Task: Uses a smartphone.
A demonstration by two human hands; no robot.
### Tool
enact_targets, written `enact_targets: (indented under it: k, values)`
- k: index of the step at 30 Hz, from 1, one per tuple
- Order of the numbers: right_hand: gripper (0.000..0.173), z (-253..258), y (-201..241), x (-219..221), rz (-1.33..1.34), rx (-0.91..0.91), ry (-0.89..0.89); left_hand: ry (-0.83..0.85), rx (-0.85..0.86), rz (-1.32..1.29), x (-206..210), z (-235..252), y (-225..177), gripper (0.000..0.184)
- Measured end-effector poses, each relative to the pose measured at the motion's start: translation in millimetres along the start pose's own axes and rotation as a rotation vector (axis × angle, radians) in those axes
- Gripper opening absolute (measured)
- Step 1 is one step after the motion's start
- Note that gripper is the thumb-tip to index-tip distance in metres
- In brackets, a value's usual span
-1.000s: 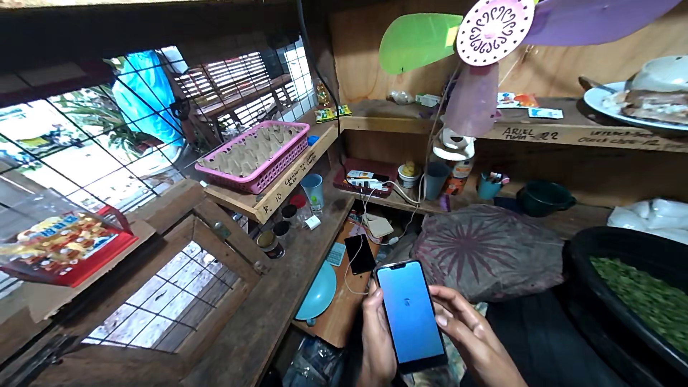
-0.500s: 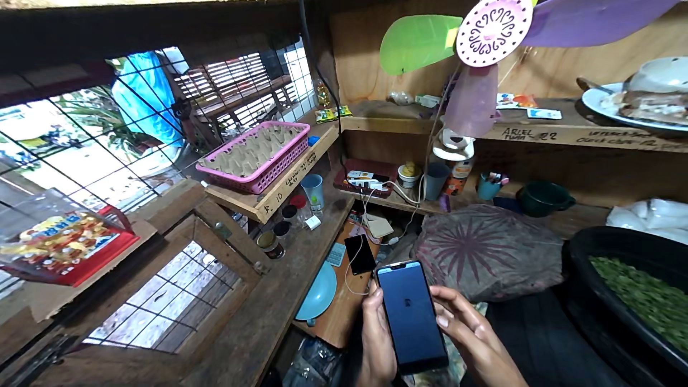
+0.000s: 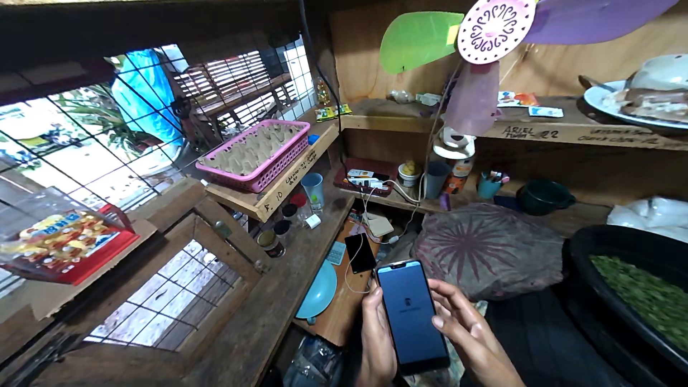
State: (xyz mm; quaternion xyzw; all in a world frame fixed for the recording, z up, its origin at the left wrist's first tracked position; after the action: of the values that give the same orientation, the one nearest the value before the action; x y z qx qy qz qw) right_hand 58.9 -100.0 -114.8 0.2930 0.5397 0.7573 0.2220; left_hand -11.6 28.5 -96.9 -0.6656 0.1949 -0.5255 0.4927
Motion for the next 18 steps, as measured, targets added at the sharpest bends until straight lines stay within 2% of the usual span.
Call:
enact_targets:
  k: [18]
  values:
    - [0.046,-2.2,-0.4,1.4,0.002,-0.001,-0.005,0.012,-0.003,-0.011,-1.3,-3.0,-0.5,0.053]
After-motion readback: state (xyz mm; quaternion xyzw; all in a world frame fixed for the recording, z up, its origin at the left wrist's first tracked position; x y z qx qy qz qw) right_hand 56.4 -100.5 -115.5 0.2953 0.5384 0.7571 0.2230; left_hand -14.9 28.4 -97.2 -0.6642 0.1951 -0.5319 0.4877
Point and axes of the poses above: each hand's wrist, its own z-axis towards the middle knuckle, its own x-axis out of the palm, y = z × x, the point moved 5 cm from there along z, towards the middle knuckle, and after that the axes turned 9 degrees about y, right-handed, at the moved point
